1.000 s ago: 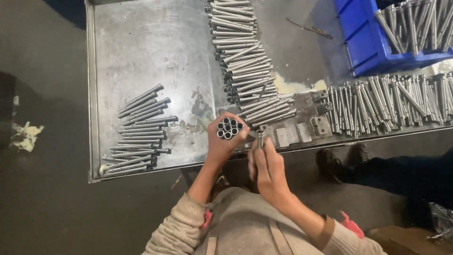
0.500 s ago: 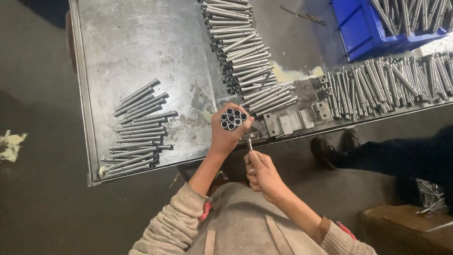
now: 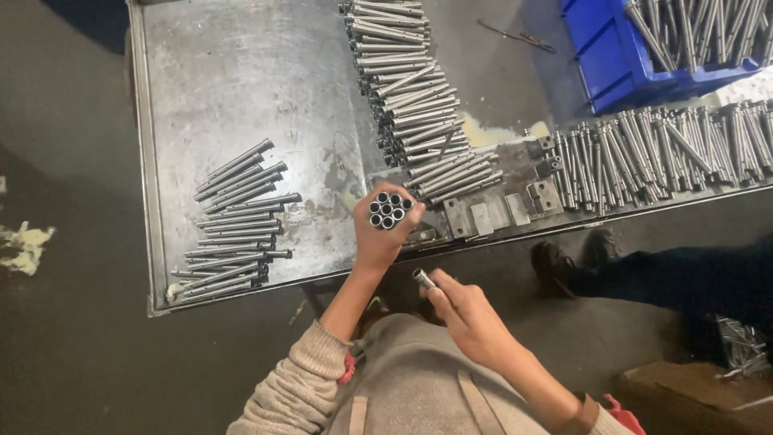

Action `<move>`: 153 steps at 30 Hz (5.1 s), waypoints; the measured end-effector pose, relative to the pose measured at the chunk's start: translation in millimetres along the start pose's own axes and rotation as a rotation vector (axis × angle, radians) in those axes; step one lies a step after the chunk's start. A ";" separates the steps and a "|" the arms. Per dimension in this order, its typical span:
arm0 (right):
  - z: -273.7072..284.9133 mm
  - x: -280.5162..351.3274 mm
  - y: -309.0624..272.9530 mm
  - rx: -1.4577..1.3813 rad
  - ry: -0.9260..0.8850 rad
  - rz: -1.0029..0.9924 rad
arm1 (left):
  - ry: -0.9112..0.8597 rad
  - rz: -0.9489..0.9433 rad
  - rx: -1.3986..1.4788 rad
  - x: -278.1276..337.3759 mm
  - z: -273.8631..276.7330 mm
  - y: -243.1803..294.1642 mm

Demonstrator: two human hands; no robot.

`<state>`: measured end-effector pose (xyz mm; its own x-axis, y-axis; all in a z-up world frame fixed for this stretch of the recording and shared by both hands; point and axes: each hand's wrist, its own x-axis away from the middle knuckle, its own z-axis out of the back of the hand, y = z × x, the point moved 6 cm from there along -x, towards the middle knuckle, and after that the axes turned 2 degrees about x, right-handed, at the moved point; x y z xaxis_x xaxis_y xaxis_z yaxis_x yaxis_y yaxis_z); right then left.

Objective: A person is shown picking up long metal rods from a pile on a workbench and inserting them one by one into a circular metal fixture.

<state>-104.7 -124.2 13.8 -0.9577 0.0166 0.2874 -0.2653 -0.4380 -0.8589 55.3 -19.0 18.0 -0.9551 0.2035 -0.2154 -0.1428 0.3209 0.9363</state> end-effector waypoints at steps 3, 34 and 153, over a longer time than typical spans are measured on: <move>29.8 -5.1 41.9 0.168 0.138 -0.013 | 0.021 -0.014 -0.046 3.2 1.0 -1.7; 188.2 -68.0 34.8 0.587 0.872 0.427 | 0.099 -0.176 -0.142 -4.6 -10.6 25.5; -43.6 -23.6 19.4 -0.751 0.090 -0.459 | 0.046 -0.080 -0.141 7.9 -7.2 6.2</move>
<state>-92.1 -93.9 -28.2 -0.7355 0.1305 0.6648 -0.5983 0.3351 -0.7278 45.0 -22.1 24.1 -0.9495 0.1394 -0.2811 -0.2508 0.2011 0.9469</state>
